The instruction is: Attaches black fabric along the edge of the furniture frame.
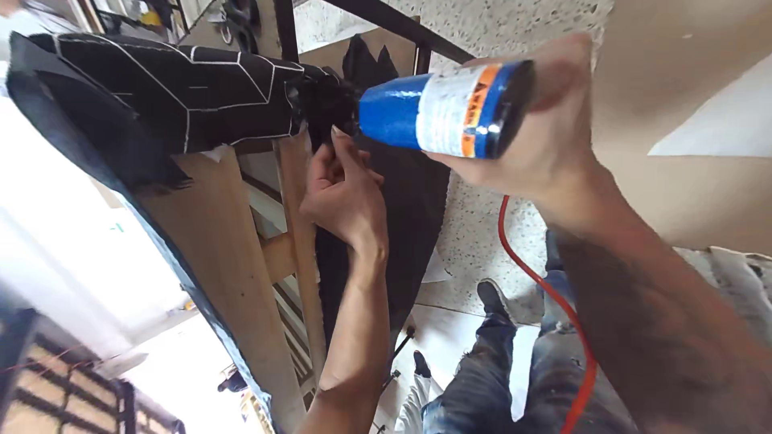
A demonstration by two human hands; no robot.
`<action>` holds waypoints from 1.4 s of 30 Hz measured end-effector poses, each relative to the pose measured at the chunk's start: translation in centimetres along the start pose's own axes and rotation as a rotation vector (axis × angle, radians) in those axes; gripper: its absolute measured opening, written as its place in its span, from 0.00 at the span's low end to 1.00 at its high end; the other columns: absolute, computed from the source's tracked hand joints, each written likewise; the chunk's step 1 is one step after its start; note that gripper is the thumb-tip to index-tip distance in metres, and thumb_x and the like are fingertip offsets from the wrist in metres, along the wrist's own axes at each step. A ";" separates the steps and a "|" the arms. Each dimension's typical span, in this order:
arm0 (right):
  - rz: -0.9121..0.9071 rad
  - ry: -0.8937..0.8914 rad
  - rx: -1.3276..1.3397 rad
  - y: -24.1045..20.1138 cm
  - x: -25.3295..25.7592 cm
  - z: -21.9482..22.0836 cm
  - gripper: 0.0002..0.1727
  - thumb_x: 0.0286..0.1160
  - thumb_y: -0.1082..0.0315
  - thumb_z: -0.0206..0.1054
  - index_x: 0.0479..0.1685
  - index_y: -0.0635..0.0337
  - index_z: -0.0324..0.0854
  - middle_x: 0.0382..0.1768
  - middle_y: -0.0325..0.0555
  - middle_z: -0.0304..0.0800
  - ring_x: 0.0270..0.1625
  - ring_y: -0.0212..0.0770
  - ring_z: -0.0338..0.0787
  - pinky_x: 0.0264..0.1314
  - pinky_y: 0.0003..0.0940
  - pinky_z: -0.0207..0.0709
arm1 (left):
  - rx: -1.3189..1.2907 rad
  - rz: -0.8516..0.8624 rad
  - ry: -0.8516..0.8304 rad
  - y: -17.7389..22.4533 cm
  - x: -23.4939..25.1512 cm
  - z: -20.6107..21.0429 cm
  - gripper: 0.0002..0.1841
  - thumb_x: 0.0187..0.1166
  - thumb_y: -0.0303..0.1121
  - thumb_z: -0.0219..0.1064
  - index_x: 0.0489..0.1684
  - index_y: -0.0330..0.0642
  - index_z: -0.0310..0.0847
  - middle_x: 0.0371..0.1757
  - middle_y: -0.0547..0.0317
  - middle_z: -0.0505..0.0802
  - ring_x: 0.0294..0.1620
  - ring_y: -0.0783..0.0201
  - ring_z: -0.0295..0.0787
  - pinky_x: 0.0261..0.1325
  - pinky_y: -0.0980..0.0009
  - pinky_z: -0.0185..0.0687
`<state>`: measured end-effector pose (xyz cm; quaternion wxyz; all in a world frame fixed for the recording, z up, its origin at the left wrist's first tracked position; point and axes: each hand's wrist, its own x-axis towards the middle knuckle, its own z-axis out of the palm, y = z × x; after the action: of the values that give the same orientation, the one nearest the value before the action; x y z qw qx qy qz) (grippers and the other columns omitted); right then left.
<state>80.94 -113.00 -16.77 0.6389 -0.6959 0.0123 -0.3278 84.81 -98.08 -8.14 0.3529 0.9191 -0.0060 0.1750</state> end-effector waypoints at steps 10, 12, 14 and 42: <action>0.062 -0.059 -0.065 0.8 0.4 2.5 0.17 0.70 0.45 0.74 0.39 0.48 0.91 0.33 0.38 0.93 0.39 0.29 0.92 0.41 0.35 0.81 | 0.020 0.000 0.060 -0.9 -0.6 0.0 0.13 0.90 0.36 0.63 0.47 0.33 0.86 0.28 0.57 0.95 0.20 0.63 0.94 0.22 0.66 0.95; 0.049 -0.063 -0.054 1.7 0.4 3.3 0.17 0.68 0.42 0.72 0.40 0.44 0.92 0.34 0.36 0.95 0.41 0.32 0.93 0.42 0.44 0.83 | 0.044 -0.015 0.081 -0.7 -0.6 0.1 0.13 0.89 0.37 0.64 0.45 0.34 0.87 0.27 0.59 0.93 0.20 0.65 0.93 0.23 0.66 0.96; 0.051 -0.071 -0.032 1.7 0.1 3.4 0.16 0.67 0.45 0.73 0.41 0.45 0.93 0.34 0.37 0.95 0.40 0.31 0.94 0.40 0.42 0.83 | 0.071 -0.029 0.095 -0.6 -0.5 0.1 0.13 0.88 0.37 0.65 0.43 0.35 0.87 0.24 0.61 0.91 0.18 0.67 0.91 0.20 0.67 0.94; 0.032 -0.071 -0.046 -0.8 -4.7 6.5 0.16 0.69 0.51 0.69 0.42 0.52 0.93 0.33 0.45 0.96 0.39 0.36 0.95 0.38 0.40 0.82 | 0.592 0.224 -0.615 -9.2 -15.9 -28.0 0.05 0.73 0.32 0.77 0.40 0.43 0.96 0.34 0.64 0.95 0.33 0.77 0.90 0.37 0.79 0.89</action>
<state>79.99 -105.12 -17.93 0.6279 -0.7213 0.0082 -0.2922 62.22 -74.72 0.02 0.0348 0.9836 -0.1601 -0.0755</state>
